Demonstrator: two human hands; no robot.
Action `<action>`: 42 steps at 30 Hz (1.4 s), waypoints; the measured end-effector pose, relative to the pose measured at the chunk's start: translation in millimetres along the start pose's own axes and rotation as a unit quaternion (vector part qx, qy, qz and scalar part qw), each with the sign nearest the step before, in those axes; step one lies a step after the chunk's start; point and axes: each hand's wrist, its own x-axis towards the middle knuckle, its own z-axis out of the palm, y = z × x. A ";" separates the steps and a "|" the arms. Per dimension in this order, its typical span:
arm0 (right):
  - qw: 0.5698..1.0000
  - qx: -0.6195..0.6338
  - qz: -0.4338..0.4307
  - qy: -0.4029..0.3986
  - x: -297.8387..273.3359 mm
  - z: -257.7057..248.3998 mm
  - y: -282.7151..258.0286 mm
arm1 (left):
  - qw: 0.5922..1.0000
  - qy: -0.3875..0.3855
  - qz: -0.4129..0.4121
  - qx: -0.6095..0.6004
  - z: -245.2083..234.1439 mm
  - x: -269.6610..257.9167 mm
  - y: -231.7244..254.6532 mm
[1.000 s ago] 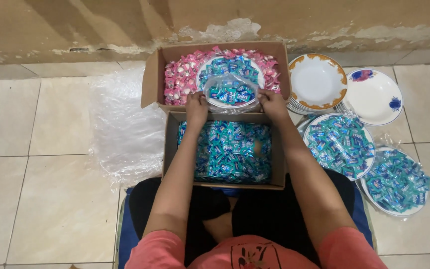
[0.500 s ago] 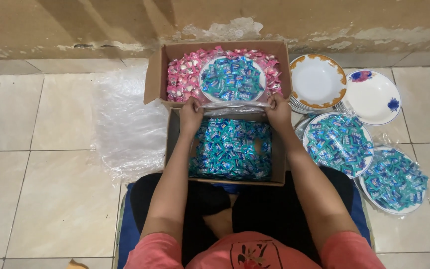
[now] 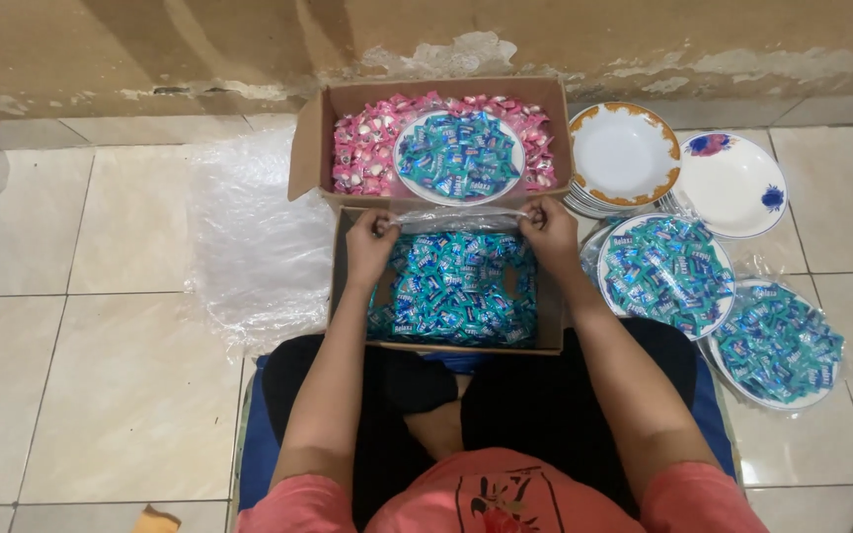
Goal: Packing and arranging wrapped candies into boxes and onto plates.
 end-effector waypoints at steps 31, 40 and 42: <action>0.998 -0.008 -0.053 0.036 -68.2 -28.3 -32.3 | 0.996 -0.029 0.082 0.009 -40.6 -53.7 46.0; 0.994 0.098 -0.039 0.002 -98.5 -42.8 -18.2 | 0.994 -0.062 0.090 -0.022 -51.5 -77.1 35.1; 0.991 0.132 -0.026 -0.018 -99.8 -44.4 -11.8 | 0.995 -0.066 0.068 -0.039 -52.1 -82.6 28.2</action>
